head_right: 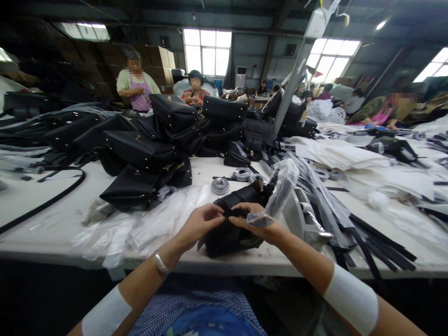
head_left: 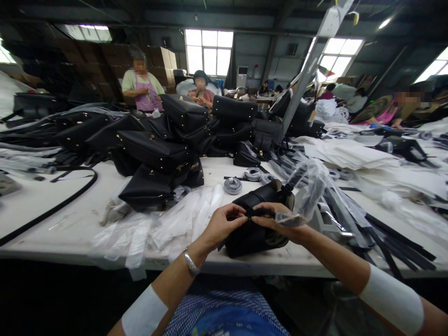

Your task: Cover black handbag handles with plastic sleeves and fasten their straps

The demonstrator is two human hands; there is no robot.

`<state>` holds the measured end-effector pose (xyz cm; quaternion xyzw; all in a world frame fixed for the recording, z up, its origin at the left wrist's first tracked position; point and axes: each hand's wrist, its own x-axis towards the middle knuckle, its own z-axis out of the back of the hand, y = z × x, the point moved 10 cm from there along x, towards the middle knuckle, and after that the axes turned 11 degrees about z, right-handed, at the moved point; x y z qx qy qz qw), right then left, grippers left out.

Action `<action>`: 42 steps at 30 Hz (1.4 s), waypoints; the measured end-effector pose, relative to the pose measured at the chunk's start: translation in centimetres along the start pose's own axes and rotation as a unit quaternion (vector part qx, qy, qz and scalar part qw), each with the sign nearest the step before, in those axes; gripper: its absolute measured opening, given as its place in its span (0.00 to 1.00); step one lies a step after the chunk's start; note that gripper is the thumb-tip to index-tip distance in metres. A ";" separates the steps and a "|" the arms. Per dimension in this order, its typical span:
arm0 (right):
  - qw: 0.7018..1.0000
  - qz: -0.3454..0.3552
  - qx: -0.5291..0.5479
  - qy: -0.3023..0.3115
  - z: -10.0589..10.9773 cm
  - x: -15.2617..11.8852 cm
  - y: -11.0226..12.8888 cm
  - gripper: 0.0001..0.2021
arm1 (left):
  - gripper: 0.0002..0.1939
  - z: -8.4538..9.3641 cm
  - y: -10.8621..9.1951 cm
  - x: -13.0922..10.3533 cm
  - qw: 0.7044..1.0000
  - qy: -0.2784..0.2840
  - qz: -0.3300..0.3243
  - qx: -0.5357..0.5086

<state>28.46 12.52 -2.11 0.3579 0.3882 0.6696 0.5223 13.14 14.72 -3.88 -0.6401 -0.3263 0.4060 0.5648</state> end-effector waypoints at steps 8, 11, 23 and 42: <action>0.998 -0.009 -0.041 -0.047 0.2 -0.2 0.5 0.18 | 0.08 -0.2 0.0 0.2 0.999 -0.023 0.002 0.032; 0.997 -0.008 -0.050 -0.053 0.3 -0.4 0.9 0.18 | 0.08 -0.2 -0.1 0.2 0.999 -0.030 0.002 0.037; 0.993 0.038 -0.108 -0.041 0.5 0.5 1.7 0.16 | 0.06 -0.2 -1.0 0.6 0.992 -0.055 -0.034 0.111; 0.990 0.111 0.038 -0.074 4.9 -5.5 7.1 0.28 | 0.13 -3.4 -8.3 1.2 0.945 0.134 -0.110 0.277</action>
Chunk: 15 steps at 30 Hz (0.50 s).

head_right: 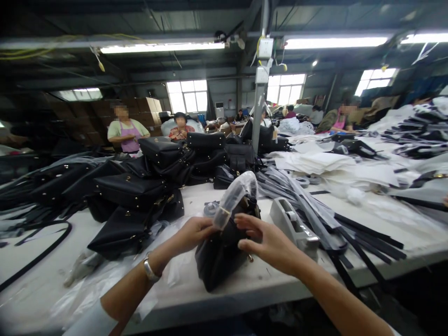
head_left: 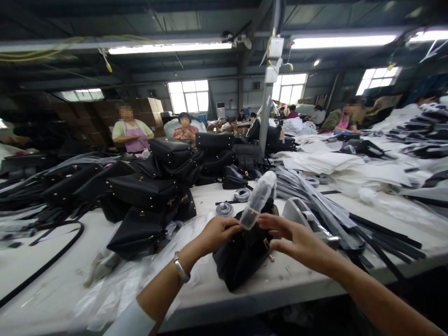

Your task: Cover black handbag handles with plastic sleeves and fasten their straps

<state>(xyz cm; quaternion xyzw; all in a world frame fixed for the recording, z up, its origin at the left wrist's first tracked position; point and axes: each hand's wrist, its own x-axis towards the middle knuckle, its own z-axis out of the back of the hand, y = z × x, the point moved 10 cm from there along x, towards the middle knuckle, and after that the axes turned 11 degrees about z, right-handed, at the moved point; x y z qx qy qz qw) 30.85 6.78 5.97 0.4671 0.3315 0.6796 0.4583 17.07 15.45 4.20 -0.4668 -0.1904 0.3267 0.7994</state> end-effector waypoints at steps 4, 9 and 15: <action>0.973 0.039 0.222 -0.043 -0.2 3.6 4.0 0.26 | 0.14 -0.5 -1.3 -0.6 0.999 0.033 0.005 -0.039; 0.929 0.045 0.301 -0.208 1.5 7.7 4.2 0.16 | 0.15 -0.2 -3.0 -1.1 0.994 -0.002 0.010 -0.112; 0.949 0.032 0.266 -0.166 -2.6 6.5 2.0 0.22 | 0.26 0.0 -0.8 -0.9 0.973 -0.043 0.029 -0.224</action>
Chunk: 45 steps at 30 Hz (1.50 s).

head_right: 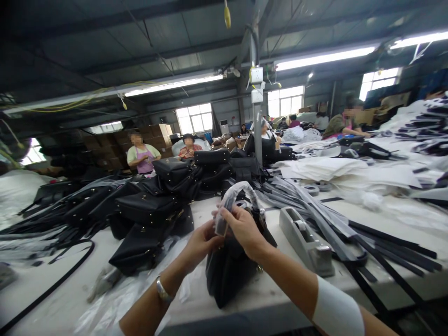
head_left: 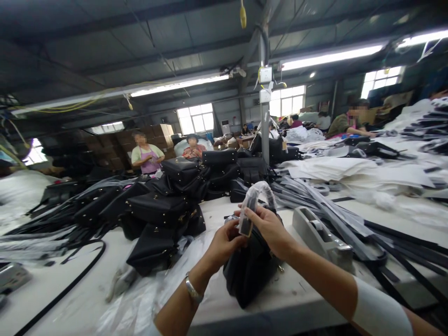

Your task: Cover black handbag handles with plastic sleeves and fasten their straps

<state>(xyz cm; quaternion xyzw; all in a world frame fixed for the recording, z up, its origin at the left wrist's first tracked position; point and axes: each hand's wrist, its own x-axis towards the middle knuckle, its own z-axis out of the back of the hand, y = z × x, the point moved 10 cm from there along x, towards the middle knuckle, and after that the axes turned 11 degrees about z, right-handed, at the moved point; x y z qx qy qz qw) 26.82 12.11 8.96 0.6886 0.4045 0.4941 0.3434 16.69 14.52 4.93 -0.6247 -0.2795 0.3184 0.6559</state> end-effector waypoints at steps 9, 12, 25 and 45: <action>0.982 0.140 -0.130 -0.011 0.7 1.3 3.4 0.14 | 0.16 0.7 -2.0 -0.1 0.982 -0.076 -0.074 0.155; 0.983 0.142 -0.118 -0.004 0.3 1.7 3.4 0.13 | 0.20 0.8 -3.2 0.1 0.986 -0.064 -0.097 0.120; 0.993 0.000 0.120 -0.007 0.9 5.4 2.6 0.22 | 0.23 1.2 -2.8 1.5 0.986 -0.098 -0.128 0.034; 0.992 0.031 0.044 -0.114 4.0 4.7 -0.3 0.17 | 0.13 -1.5 -1.7 2.7 0.989 -0.043 -0.130 0.051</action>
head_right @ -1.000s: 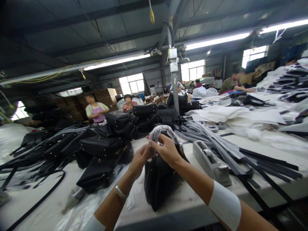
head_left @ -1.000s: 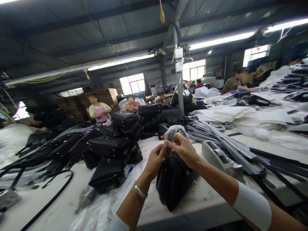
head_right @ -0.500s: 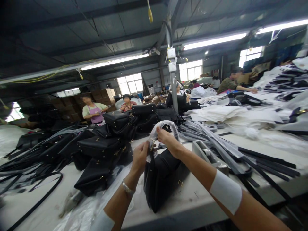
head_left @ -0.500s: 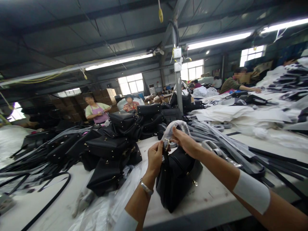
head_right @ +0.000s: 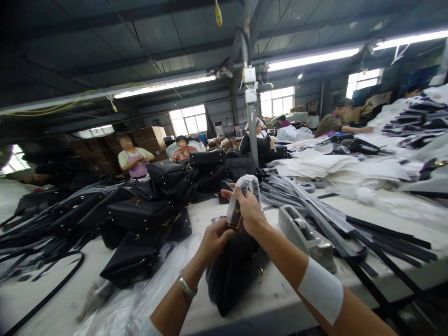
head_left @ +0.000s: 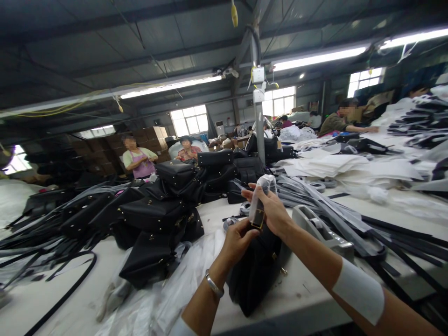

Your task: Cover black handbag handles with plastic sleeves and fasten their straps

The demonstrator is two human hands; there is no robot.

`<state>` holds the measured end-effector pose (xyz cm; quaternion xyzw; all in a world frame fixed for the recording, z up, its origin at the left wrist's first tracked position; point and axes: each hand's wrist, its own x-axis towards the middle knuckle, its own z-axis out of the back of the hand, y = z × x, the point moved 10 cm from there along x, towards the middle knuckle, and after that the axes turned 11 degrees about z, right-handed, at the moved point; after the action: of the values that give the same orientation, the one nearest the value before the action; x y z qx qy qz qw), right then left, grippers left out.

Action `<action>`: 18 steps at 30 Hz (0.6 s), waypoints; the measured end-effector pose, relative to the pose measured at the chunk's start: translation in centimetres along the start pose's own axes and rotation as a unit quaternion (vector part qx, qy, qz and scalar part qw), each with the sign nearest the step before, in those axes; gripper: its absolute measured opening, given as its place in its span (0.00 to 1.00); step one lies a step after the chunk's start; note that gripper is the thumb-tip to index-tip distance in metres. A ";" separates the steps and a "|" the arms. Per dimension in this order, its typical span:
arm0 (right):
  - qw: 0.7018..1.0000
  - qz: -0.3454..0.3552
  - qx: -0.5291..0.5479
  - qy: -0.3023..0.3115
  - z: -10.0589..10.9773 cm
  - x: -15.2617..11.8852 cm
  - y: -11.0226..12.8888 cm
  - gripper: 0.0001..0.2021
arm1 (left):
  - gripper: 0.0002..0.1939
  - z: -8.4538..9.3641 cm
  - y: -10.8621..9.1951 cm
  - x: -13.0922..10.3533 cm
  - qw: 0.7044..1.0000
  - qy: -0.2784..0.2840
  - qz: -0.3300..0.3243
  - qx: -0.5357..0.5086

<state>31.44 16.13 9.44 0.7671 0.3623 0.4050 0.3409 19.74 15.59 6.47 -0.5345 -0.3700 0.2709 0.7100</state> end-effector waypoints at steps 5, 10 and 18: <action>0.998 -0.015 -0.013 0.053 -0.4 -0.1 -0.9 0.17 | 0.09 0.9 0.9 0.4 0.998 -0.051 0.031 -0.012; 0.993 -0.032 -0.054 0.103 -0.3 -2.6 -3.2 0.19 | 0.16 1.5 2.5 1.0 0.992 -0.075 0.054 -0.082; 0.992 -0.044 -0.048 0.107 -0.1 -3.1 -4.8 0.21 | 0.18 1.4 1.0 0.6 0.996 -0.056 0.004 -0.073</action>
<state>28.73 16.03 4.38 0.6857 0.4103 0.4862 0.3537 18.94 17.09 5.91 -0.5707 -0.4255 0.2756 0.6460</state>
